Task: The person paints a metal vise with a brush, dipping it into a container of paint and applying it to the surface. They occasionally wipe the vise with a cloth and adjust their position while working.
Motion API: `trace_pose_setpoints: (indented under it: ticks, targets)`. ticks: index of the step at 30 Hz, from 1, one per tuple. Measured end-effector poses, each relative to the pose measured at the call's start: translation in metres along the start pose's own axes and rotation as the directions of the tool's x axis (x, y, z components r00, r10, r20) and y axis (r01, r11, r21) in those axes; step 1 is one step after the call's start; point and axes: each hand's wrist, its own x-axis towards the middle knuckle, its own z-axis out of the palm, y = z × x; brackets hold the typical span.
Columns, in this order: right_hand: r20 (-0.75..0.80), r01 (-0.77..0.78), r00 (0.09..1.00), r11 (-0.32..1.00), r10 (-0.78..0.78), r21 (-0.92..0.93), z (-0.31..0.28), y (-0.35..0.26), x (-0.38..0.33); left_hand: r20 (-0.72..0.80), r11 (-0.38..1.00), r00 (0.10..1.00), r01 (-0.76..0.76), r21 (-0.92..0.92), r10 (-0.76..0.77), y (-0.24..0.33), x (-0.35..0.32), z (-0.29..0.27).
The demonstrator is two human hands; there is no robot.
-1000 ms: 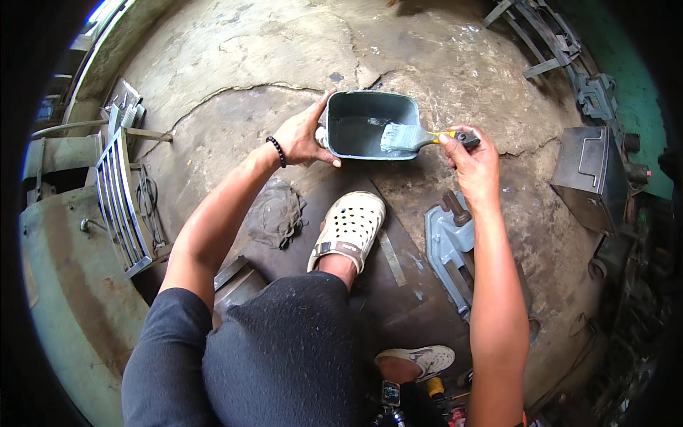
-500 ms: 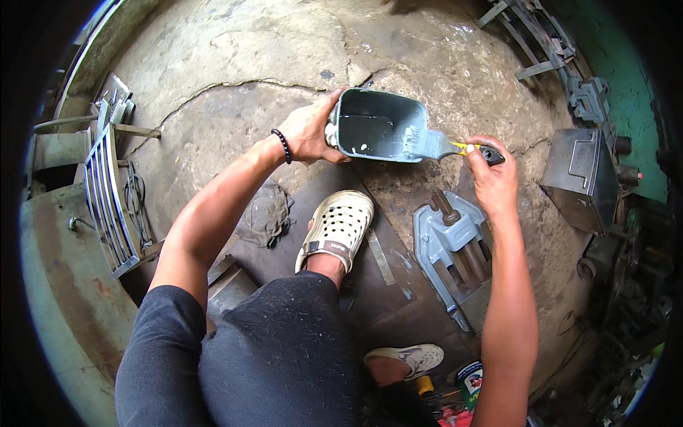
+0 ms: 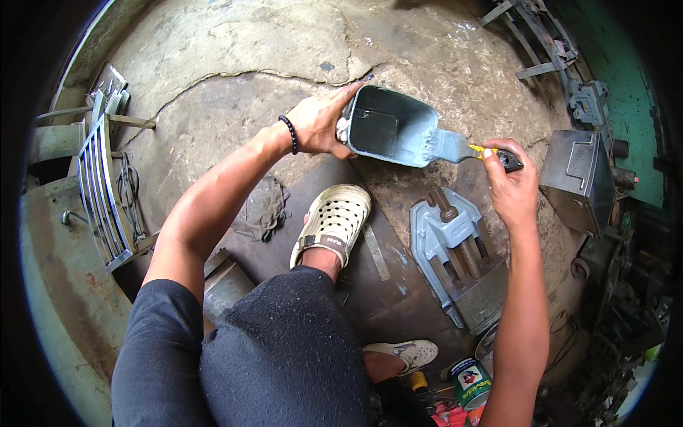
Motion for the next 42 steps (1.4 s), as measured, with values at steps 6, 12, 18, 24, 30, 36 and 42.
trace_pose_setpoints:
  ticks: [6, 12, 18, 24, 30, 36, 42]
  targets:
    - [0.383, 0.395, 0.874, 0.896, -0.299, -0.202, -0.008, -0.022, 0.005, 0.055, 0.998, 0.998, 0.028, -0.059, -0.025, -0.002, 0.0, -0.004]
    - [0.672, 0.704, 0.672, 0.551, -0.313, -0.448, -0.018, -0.018, -0.003, 0.04, 0.997, 0.999, 0.031, -0.065, -0.029, -0.001, 0.002, -0.005]
    - [0.706, 0.721, 0.651, 0.518, -0.278, -0.46, -0.03, -0.019, -0.008, 0.038, 0.999, 0.999, 0.012, -0.048, -0.01, -0.002, 0.004, -0.004]
    - [0.673, 0.668, 0.686, 0.608, -0.278, -0.43, -0.042, -0.028, -0.004, 0.032, 0.996, 0.998, 0.056, -0.076, -0.054, -0.007, 0.0, 0.001]
    - [0.347, 0.277, 0.915, 0.947, -0.208, -0.161, -0.024, -0.008, 0.003, 0.049, 0.993, 0.995, 0.09, -0.074, -0.087, -0.011, -0.003, 0.002]
    - [0.077, -0.145, 0.986, 0.989, 0.145, -0.001, 0.013, 0.013, 0.017, 0.075, 0.987, 0.987, 0.146, -0.071, -0.141, -0.009, -0.007, 0.001]
    - [-0.113, -0.126, 0.986, 0.991, 0.12, -0.045, 0.006, 0.021, 0.014, 0.043, 0.994, 0.993, 0.109, -0.028, -0.108, -0.008, -0.009, 0.004]
